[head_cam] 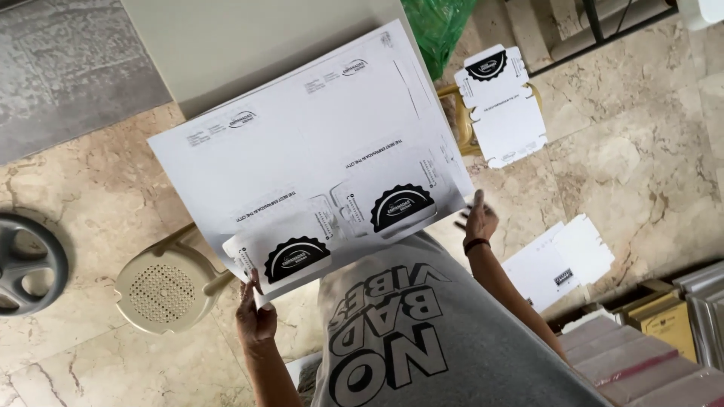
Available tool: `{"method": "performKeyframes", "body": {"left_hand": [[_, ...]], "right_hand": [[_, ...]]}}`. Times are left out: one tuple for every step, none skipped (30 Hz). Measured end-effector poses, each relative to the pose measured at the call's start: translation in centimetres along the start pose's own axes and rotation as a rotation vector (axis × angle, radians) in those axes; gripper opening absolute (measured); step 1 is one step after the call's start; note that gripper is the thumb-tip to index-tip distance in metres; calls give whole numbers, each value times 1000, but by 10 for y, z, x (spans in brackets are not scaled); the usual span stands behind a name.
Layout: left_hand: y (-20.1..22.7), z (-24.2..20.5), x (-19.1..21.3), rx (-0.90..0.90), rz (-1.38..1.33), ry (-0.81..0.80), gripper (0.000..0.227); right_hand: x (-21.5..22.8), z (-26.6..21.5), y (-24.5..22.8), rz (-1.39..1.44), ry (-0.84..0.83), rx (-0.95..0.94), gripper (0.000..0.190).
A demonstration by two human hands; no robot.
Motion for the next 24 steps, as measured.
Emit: {"method": "performKeyframes", "body": {"left_hand": [[-2,2,-1,8,2,3,29],[-1,3,1,32,95,38,37],[0,3,2,56,188,73,45],[5,-1,10,56,191,76,45],[32,-7,-7,-189,1115,-79,50],[31,-17,-32,-459,2033,-248,57],[29,-20,-41,-464,2037,-246,57],[40,-15,-23,-221,1469,-8,56],[32,-16,-3,3,882,196,57],[33,-17,-6,2,885,197,57],[33,-17,-11,11,947,164,58],[34,-18,-15,22,1009,132,58],[34,-19,-12,24,1013,134,58],[33,-15,-14,7,1042,79,55],[32,-11,-17,-10,1071,22,52],[33,-12,-16,-12,1070,23,52],[32,-11,-18,-27,1023,-35,49],[33,-12,-18,-36,977,-90,46],[35,-12,-12,-35,979,-89,46],[37,-13,-4,-25,974,-54,49],[39,-15,4,-15,969,-20,51],[38,-15,5,-20,969,-21,51],[39,-14,8,-35,957,5,50],[41,-18,11,-44,946,34,48]], "right_hand": [[0,-21,-9,0,8,-4,70],[-17,-41,-6,10,-181,-189,84],[-33,-66,-3,23,-371,-373,98],[-32,-56,8,24,-371,-377,98],[-34,-48,18,132,-412,-382,64],[-41,-38,27,243,-459,-383,46],[-38,-34,26,245,-465,-383,46],[-34,-31,25,163,-480,-358,41],[-30,-28,23,80,-494,-332,43],[-28,-25,18,82,-495,-334,43],[-28,-23,12,81,-527,-331,46],[-28,-21,8,81,-558,-329,49],[-30,-21,6,83,-558,-333,49],[-29,-19,2,127,-498,-321,51],[-28,-17,-1,171,-438,-309,56],[-27,-10,0,170,-440,-308,56],[-27,-2,-1,245,-440,-259,48],[-26,4,0,320,-436,-214,41],[-27,6,4,320,-435,-216,41],[-26,10,-1,275,-444,-95,23],[-26,13,-6,229,-453,26,17],[-26,3,-10,230,-458,27,17],[-26,-8,-22,178,-473,145,19],[-23,-22,-32,123,-483,258,22]]}}
Point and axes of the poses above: each hand's wrist, its own z-axis towards the middle knuckle, its own x-axis out of the back of the hand, y = z × x, the point moved 7 cm from there along z, towards the middle knuckle, and after that the axes turned 13 degrees about -y, right-handed, at the moved point
